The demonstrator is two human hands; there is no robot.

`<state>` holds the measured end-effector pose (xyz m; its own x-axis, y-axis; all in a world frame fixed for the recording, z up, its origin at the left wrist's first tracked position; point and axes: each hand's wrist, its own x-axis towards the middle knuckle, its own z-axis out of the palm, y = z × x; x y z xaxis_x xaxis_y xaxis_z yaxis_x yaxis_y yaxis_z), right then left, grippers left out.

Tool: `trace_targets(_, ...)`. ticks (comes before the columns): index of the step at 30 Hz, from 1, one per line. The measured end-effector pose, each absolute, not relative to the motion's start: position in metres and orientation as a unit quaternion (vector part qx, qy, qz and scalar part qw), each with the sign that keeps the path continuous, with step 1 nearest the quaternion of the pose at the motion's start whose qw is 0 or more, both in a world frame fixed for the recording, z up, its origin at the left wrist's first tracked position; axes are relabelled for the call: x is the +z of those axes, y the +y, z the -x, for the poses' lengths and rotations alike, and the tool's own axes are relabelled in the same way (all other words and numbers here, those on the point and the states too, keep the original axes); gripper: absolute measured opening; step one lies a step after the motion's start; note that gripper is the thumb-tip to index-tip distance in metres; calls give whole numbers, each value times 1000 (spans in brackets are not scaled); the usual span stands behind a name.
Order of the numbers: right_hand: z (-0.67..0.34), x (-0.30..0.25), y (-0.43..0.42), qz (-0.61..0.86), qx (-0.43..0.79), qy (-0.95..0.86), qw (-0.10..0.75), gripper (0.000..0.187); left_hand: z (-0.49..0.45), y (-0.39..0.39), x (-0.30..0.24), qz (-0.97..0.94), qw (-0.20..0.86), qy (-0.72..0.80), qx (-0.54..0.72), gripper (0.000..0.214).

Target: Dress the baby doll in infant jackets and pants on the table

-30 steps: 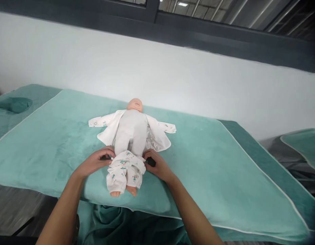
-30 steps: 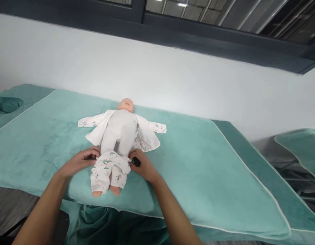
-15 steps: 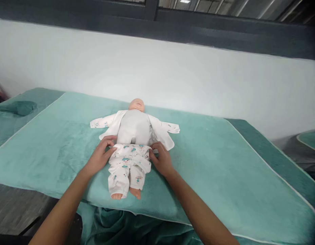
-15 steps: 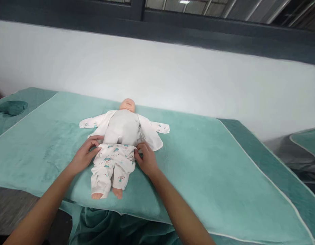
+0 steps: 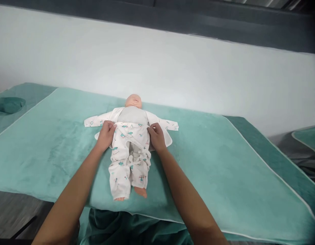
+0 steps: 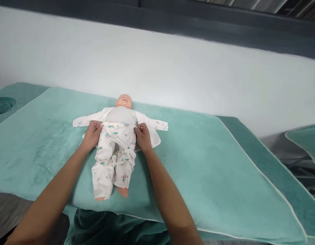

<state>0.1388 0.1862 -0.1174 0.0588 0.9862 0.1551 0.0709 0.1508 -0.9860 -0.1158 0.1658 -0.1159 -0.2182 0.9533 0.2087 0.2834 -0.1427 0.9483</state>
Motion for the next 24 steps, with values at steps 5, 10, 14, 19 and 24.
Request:
trace_targets(5, -157, -130, 185, 455, 506, -561, 471, 25, 126, 156, -118, -536, 470, 522, 468, 23)
trace_targets(10, -174, -128, 183, 403, 548, -618, 394, 25, 136, 144, -101, -565, 547, 500, 362, 28)
trace_targets(14, -176, -123, 182, 407, 528, -640, 382, 23, 139, 141, -95, -562, 581, 480, 342, 34)
trace_targets(19, -169, -126, 179, 426, 531, -600, 420, 18, 140, 139, -105, -531, 622, 447, 362, 43)
trace_targets(24, -156, -130, 180, 443, 530, -515, 508, 23, 129, 140, -116, -495, 619, 426, 436, 45)
